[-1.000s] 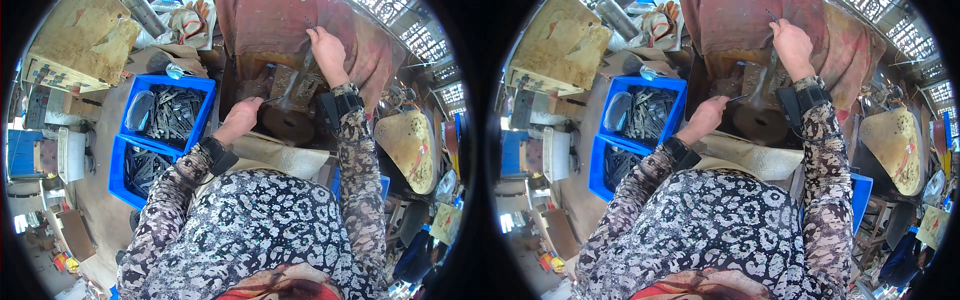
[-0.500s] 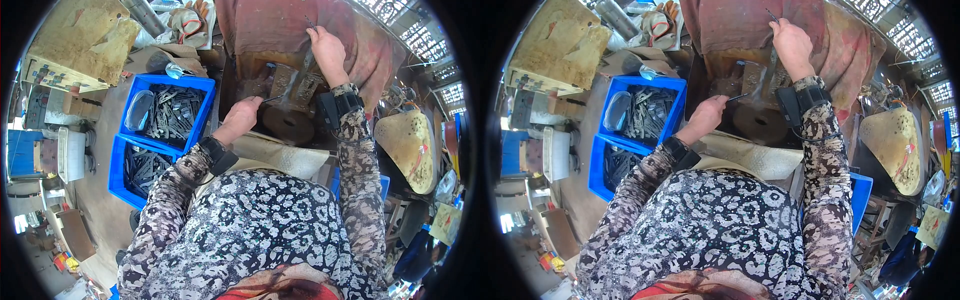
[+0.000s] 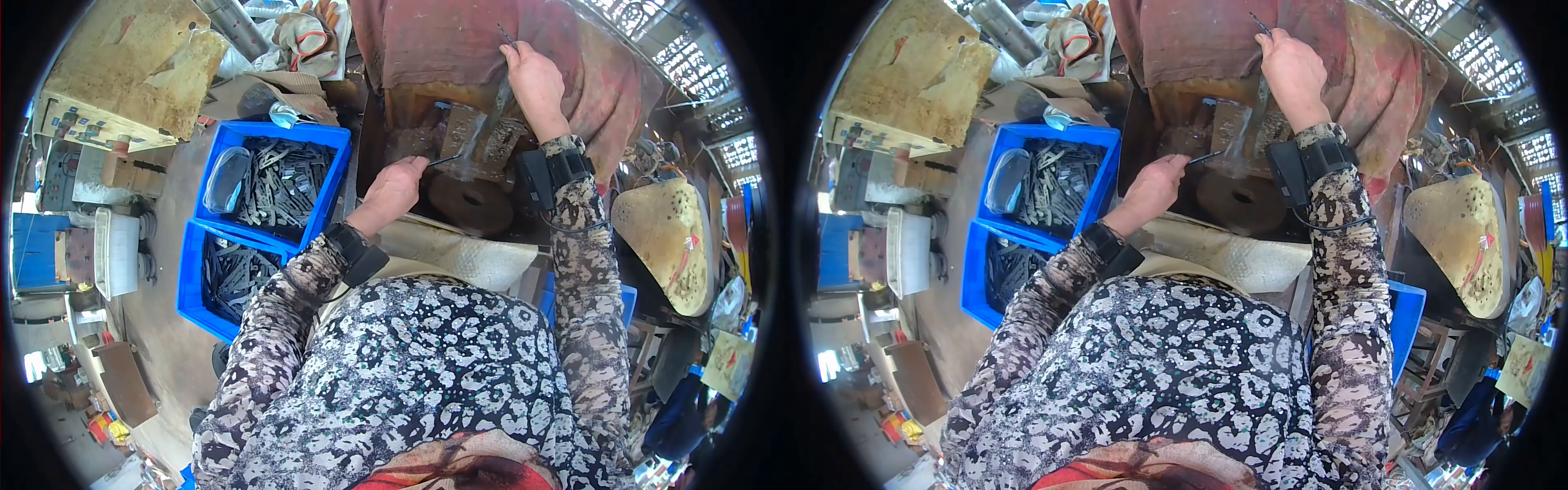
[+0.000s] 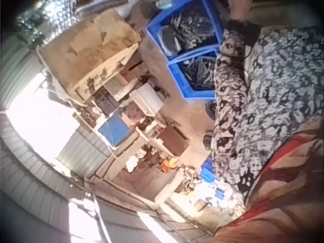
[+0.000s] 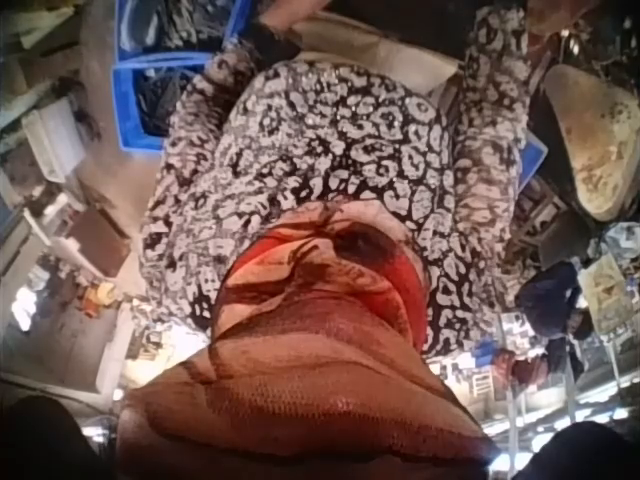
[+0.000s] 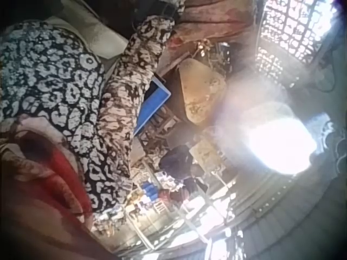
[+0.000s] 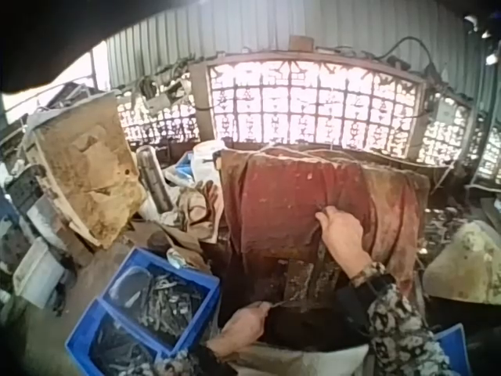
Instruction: The person picks up metal pieces from a blue bin, holds them against a rotating grinding wheel, and then places the finished pieces into a separate blue bin.
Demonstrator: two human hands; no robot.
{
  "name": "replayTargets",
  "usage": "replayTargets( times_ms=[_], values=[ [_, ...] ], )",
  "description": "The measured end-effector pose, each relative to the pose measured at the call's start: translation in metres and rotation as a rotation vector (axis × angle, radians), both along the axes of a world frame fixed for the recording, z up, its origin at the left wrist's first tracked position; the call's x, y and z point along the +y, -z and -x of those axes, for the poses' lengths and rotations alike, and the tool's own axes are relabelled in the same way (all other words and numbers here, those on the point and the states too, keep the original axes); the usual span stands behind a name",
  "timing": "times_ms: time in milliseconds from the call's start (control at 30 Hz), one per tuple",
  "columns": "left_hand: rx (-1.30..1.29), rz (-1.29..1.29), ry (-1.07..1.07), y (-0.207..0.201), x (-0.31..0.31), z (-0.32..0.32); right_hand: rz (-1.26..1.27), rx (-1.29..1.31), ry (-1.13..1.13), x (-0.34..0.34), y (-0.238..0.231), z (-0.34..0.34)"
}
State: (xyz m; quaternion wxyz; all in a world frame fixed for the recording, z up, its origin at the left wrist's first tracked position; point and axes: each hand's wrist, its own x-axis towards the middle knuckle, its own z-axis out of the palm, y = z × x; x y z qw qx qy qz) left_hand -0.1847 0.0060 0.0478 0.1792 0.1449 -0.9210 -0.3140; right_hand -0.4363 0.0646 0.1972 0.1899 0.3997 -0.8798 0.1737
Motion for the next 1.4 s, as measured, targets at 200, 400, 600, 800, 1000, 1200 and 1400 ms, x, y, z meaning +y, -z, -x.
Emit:
replayTargets(
  times_ms=[200, 400, 600, 800, 1000, 1200, 1400],
  values=[
    [-0.004, -0.012, 0.001, -0.001, 0.000, 0.000, 0.017, -0.001, 0.000, 0.001, -0.001, -0.002],
    [0.002, -0.003, 0.011, -0.001, -0.001, 0.000, -0.006, 0.004, -0.001, 0.001, -0.001, -0.001],
    [-0.007, 0.011, 0.014, -0.001, -0.001, 0.000, 0.002, -0.013, 0.005, 0.000, -0.001, -0.002],
    [-0.011, 0.006, 0.014, -0.003, 0.000, -0.001, 0.006, -0.006, -0.003, 0.001, 0.000, -0.002],
    [-0.007, 0.023, 0.020, -0.002, 0.000, -0.001, 0.002, -0.016, 0.010, 0.001, -0.001, -0.003],
    [-0.008, 0.012, 0.014, -0.002, 0.000, -0.001, 0.010, 0.000, -0.003, 0.000, 0.001, -0.002],
    [0.003, 0.025, 0.019, -0.002, 0.000, -0.001, 0.033, 0.141, -0.031, -0.001, 0.010, 0.002]
  ],
)
